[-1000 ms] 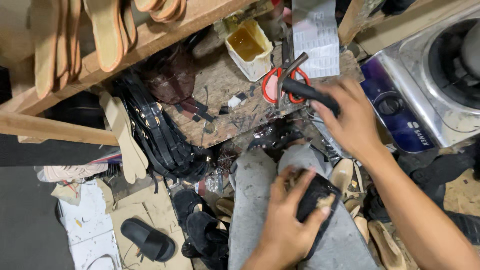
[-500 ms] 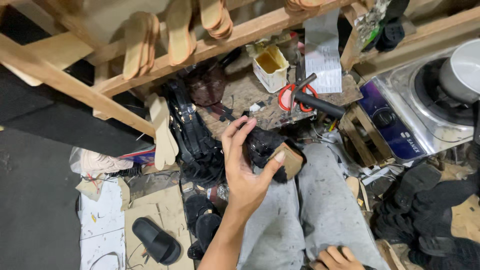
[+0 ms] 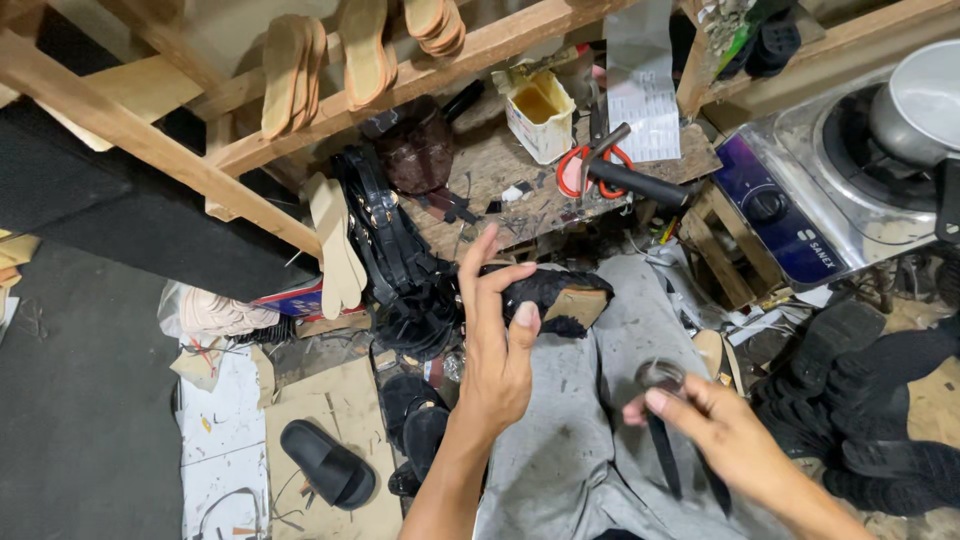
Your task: The person holds a black shoe upper stretched over a wooden last on their lap and hammers it with a hammer to shape and set it. They use pincers to grip and adjust the upper, then fit a black strap with a gold buckle around the shoe and press the strap into place by hand.
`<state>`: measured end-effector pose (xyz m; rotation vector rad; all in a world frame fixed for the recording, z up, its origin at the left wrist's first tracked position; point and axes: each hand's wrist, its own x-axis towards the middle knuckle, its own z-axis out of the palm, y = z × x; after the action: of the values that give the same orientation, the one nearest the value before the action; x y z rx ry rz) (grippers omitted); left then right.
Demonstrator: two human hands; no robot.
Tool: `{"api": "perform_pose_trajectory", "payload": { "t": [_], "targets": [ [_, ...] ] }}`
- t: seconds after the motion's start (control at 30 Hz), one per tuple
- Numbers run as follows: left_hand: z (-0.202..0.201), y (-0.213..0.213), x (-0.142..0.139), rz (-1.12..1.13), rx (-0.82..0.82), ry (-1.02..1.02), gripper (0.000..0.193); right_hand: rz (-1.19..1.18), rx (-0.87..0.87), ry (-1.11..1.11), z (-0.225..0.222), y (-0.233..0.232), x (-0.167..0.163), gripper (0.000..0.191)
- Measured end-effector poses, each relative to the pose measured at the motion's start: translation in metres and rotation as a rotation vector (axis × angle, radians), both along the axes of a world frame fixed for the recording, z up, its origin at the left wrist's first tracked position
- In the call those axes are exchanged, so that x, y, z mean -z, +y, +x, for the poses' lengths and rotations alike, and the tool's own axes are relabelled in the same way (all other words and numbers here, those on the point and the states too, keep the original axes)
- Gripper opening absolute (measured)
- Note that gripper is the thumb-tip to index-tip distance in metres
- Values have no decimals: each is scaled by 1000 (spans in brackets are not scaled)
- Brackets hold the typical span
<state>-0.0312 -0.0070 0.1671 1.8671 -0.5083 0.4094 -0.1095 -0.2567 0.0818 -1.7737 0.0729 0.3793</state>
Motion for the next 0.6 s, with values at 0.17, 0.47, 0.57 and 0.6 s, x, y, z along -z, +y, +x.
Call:
{"api": "perform_pose_trajectory", "payload": {
  "t": [0.17,0.47,0.57,0.6],
  "targets": [
    [-10,-1,-21,227,-21,-11,35,490,-167,255,6,-4,-39,20],
    [-19,-4,-41,395,75,-8,37,-242,-398,-54,28,14,-110,33],
    [-19,-3,-44,431,99,-23,38,-279,-508,-381,30,8,-129,37],
    [-19,-3,-45,434,117,-25,38,-369,-529,-419,30,7,-133,37]
  ]
}}
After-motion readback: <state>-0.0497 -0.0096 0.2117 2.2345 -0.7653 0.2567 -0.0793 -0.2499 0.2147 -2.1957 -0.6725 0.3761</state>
